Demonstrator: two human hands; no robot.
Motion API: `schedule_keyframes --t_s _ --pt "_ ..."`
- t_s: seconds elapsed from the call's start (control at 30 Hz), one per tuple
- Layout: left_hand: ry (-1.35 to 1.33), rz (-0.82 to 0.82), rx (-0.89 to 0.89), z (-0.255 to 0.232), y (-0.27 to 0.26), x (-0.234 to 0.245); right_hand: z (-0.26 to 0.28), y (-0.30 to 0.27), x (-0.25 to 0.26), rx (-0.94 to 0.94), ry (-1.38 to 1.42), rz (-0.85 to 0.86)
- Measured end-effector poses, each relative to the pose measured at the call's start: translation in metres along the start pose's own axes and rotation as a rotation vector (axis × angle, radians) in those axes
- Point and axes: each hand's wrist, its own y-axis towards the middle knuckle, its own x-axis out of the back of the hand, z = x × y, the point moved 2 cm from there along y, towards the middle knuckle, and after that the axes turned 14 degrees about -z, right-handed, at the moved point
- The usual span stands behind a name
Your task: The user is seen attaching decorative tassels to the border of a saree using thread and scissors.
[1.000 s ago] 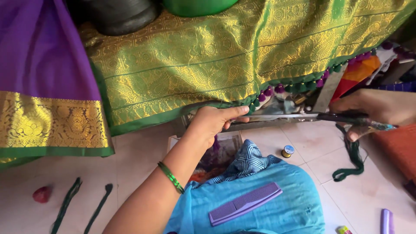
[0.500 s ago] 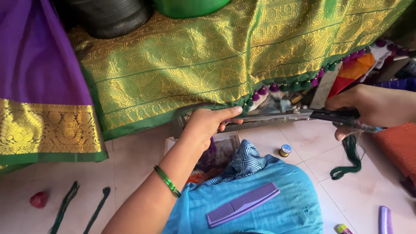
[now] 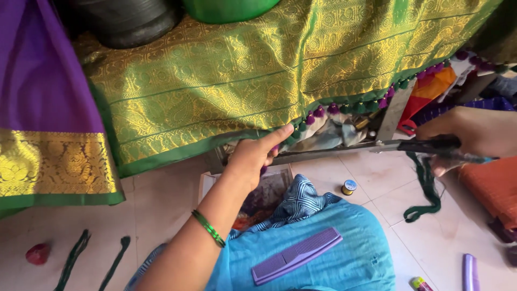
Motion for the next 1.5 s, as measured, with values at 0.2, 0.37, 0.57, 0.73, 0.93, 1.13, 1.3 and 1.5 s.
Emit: schedule_keyframes --t_s 0.2,0.37,0.57,0.73,0.93,1.13,1.3,1.5 --pt "-0.273 0.04 0.1 0.004 -0.003 -0.014 -0.051 0.012 0.003 -0.02 -0.12 0.104" --pt "-0.296 0.071 0.082 0.005 0.002 -0.012 -0.027 0.011 0.016 -0.067 -0.011 0.117" --pt "-0.291 0.101 0.063 0.0 0.001 -0.01 -0.017 0.017 0.019 -0.005 -0.045 0.106" --pt "-0.269 0.101 0.069 -0.001 0.002 -0.009 -0.011 0.021 0.017 0.008 -0.04 0.104" --pt "-0.269 0.113 0.035 -0.002 0.001 -0.006 0.001 0.014 0.003 -0.011 -0.083 0.081" --pt "-0.392 0.031 0.018 0.015 0.001 0.007 0.084 -0.007 -0.067 -0.04 0.049 0.323" --pt "-0.7 0.075 0.032 0.016 -0.01 0.018 0.106 -0.004 -0.167 0.512 0.377 0.536" --pt "-0.513 -0.077 -0.145 0.039 -0.006 0.025 0.188 0.025 -0.107 0.686 0.324 -0.664"
